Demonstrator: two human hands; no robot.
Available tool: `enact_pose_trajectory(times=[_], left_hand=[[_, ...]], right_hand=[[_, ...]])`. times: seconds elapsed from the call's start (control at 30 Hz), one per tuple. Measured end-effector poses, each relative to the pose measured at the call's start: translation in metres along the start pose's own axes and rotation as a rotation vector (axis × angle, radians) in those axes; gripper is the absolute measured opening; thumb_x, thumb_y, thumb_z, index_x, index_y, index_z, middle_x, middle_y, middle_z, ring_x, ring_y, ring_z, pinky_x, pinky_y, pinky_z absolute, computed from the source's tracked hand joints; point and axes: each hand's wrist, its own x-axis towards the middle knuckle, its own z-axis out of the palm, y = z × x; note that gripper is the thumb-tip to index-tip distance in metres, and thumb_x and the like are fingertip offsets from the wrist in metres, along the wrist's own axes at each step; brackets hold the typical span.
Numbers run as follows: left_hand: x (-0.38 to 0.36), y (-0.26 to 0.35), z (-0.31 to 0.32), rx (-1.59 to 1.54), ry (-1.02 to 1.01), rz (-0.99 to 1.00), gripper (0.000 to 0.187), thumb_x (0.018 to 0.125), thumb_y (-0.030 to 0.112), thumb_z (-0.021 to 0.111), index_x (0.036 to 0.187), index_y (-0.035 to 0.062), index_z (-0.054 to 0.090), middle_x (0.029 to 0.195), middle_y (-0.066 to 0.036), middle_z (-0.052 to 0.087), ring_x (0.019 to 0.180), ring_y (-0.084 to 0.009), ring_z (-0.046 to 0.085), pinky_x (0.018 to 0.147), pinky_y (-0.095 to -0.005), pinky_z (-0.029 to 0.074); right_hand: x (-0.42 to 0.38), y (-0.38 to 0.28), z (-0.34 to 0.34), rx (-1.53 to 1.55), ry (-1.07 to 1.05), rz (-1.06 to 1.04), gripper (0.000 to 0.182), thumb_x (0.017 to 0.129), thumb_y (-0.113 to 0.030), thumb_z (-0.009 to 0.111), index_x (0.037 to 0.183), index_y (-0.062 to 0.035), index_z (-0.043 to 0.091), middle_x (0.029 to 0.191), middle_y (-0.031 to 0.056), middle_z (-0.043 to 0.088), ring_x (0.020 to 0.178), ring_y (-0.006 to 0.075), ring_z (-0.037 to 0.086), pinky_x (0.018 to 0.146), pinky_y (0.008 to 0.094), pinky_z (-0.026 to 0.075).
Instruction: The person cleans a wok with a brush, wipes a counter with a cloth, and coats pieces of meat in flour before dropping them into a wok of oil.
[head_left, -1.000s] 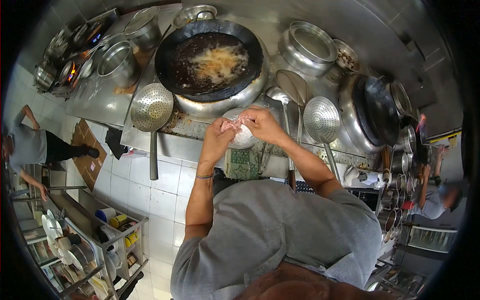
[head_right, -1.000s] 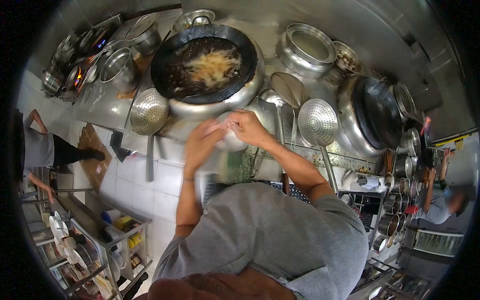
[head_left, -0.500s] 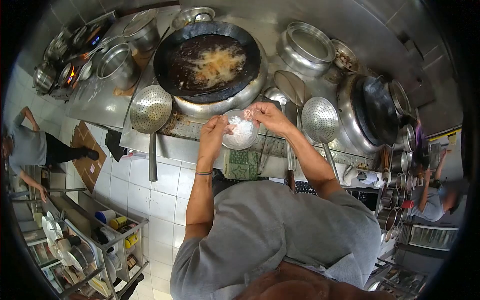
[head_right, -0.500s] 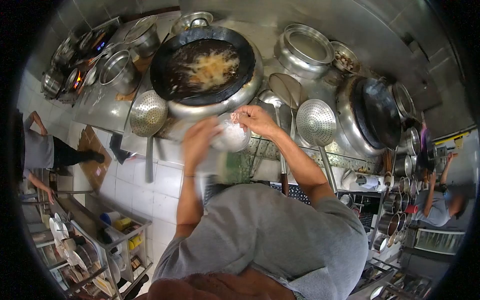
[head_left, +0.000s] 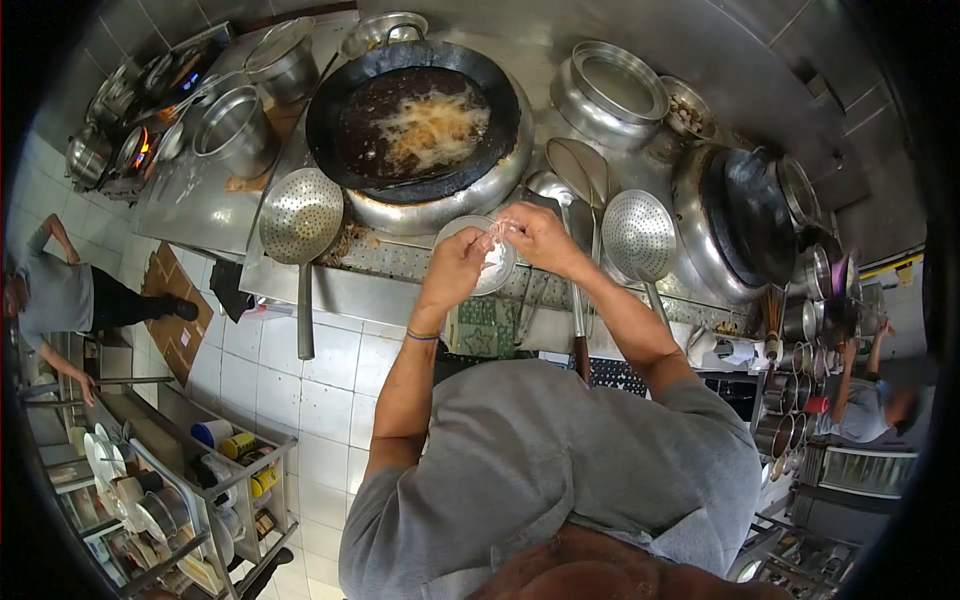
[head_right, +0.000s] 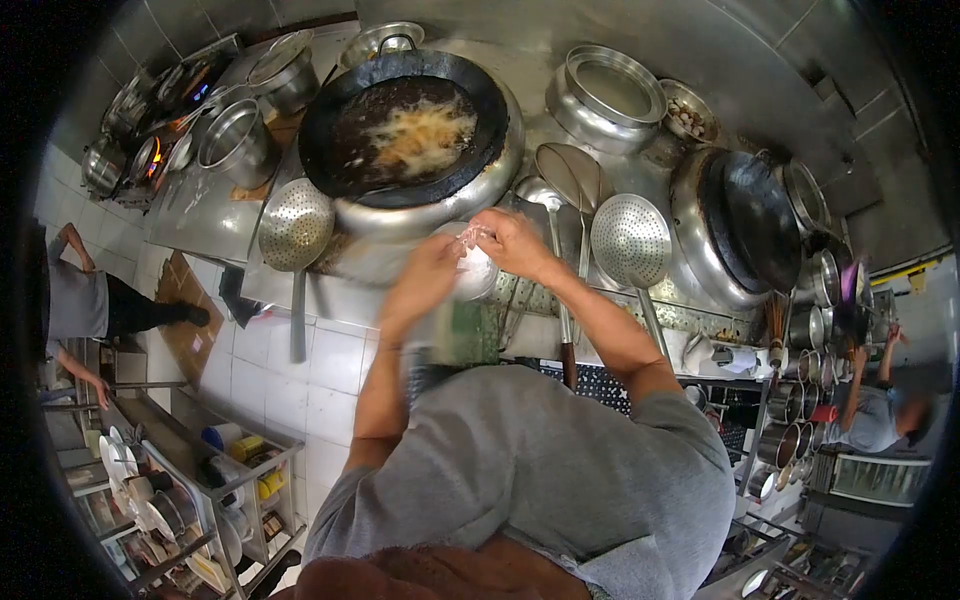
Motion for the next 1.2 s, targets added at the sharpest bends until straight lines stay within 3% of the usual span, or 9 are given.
enact_pose_trajectory(times=[0.13, 0.23, 0.37, 0.57, 0.77, 0.97, 1.03, 1.13, 1.2], left_hand=[[-0.019, 0.012, -0.005, -0.249, 0.067, -0.073, 0.022, 0.102, 0.02, 0.054, 0.091, 0.0032, 0.063, 0.067, 0.004, 0.052, 0.06, -0.0046, 0.044, 0.055, -0.0215, 0.038], [-0.034, 0.024, -0.026, -0.355, 0.198, 0.007, 0.022, 0.102, 0.022, 0.054, 0.093, 0.0037, 0.063, 0.069, 0.004, 0.052, 0.06, -0.0046, 0.044, 0.053, -0.0214, 0.038], [-0.037, 0.024, -0.045, -0.544, 0.252, -0.084, 0.022, 0.102, 0.024, 0.055, 0.097, 0.004, 0.063, 0.071, 0.004, 0.054, 0.06, -0.0049, 0.046, 0.052, -0.0223, 0.04], [-0.055, 0.016, -0.049, -0.719, 0.365, -0.21, 0.021, 0.101, 0.024, 0.056, 0.099, 0.0042, 0.062, 0.072, 0.002, 0.054, 0.059, -0.0065, 0.048, 0.052, -0.0241, 0.043], [-0.083, -0.003, -0.072, -0.71, 0.514, -0.308, 0.019, 0.101, 0.024, 0.056, 0.099, 0.0056, 0.06, 0.077, 0.001, 0.056, 0.059, -0.0085, 0.049, 0.054, -0.0258, 0.045], [-0.1, -0.016, -0.089, -1.133, 0.57, -0.271, 0.018, 0.102, 0.022, 0.05, 0.102, 0.0064, 0.06, 0.091, -0.005, 0.062, 0.086, -0.0214, 0.064, 0.079, -0.0366, 0.053], [-0.104, -0.034, -0.094, -1.39, 0.474, -0.231, 0.019, 0.102, 0.021, 0.046, 0.103, 0.0063, 0.059, 0.1, -0.008, 0.063, 0.102, -0.0279, 0.064, 0.09, -0.0422, 0.052], [-0.109, -0.052, -0.099, -1.414, 0.458, -0.351, 0.021, 0.102, 0.019, 0.043, 0.105, 0.0052, 0.059, 0.108, -0.01, 0.061, 0.113, -0.033, 0.059, 0.099, -0.0471, 0.047], [-0.109, -0.08, -0.102, -1.528, 0.399, -0.343, 0.022, 0.102, 0.019, 0.044, 0.106, 0.0038, 0.059, 0.11, -0.011, 0.062, 0.114, -0.0334, 0.059, 0.101, -0.0476, 0.046]], right_hand=[[0.003, 0.044, 0.009, -0.14, 0.189, -0.001, 0.014, 0.09, -0.002, 0.059, 0.103, -0.0001, 0.064, 0.091, 0.0077, 0.067, 0.079, 0.0146, 0.062, 0.069, 0.0297, 0.05], [-0.002, 0.078, -0.003, 0.469, 0.064, 0.499, 0.015, 0.095, -0.002, 0.051, 0.107, -0.0007, 0.06, 0.098, 0.0116, 0.067, 0.08, 0.0197, 0.065, 0.068, 0.0318, 0.055], [0.009, 0.017, 0.001, 1.065, 0.328, 0.685, 0.019, 0.094, 0.002, 0.047, 0.108, -0.0002, 0.06, 0.093, 0.0112, 0.064, 0.072, 0.0174, 0.063, 0.067, 0.0329, 0.059], [-0.001, 0.064, 0.009, 1.402, 0.155, 0.662, 0.026, 0.093, -0.019, 0.059, 0.069, -0.0124, 0.051, 0.06, -0.0003, 0.047, 0.048, 0.0103, 0.042, 0.04, 0.0309, 0.034], [0.022, 0.004, -0.01, 0.888, 0.305, 0.73, 0.044, 0.097, -0.042, 0.059, 0.064, -0.0171, 0.042, 0.054, -0.0035, 0.037, 0.042, 0.0083, 0.03, 0.038, 0.0319, 0.023], [0.15, 0.048, -0.014, -0.258, 0.391, 0.082, 0.049, 0.102, -0.051, 0.045, 0.09, -0.0057, 0.061, 0.076, 0.0017, 0.059, 0.071, 0.0153, 0.053, 0.062, 0.0314, 0.042], [0.204, 0.072, -0.008, 0.328, 0.093, 0.43, 0.058, 0.102, -0.056, 0.039, 0.126, -0.0066, 0.056, 0.107, 0.0066, 0.064, 0.094, 0.0211, 0.058, 0.079, 0.0338, 0.044], [0.262, 0.092, -0.006, 0.563, 0.128, 0.555, 0.084, 0.099, -0.064, 0.035, 0.151, 0.0007, 0.024, 0.152, 0.0197, 0.036, 0.136, 0.0337, 0.04, 0.11, 0.0476, 0.033], [0.27, 0.069, -0.014, 0.549, 0.216, 0.403, 0.08, 0.099, -0.06, 0.04, 0.148, 0.0034, 0.03, 0.145, 0.0209, 0.045, 0.13, 0.0335, 0.047, 0.108, 0.0453, 0.037]])
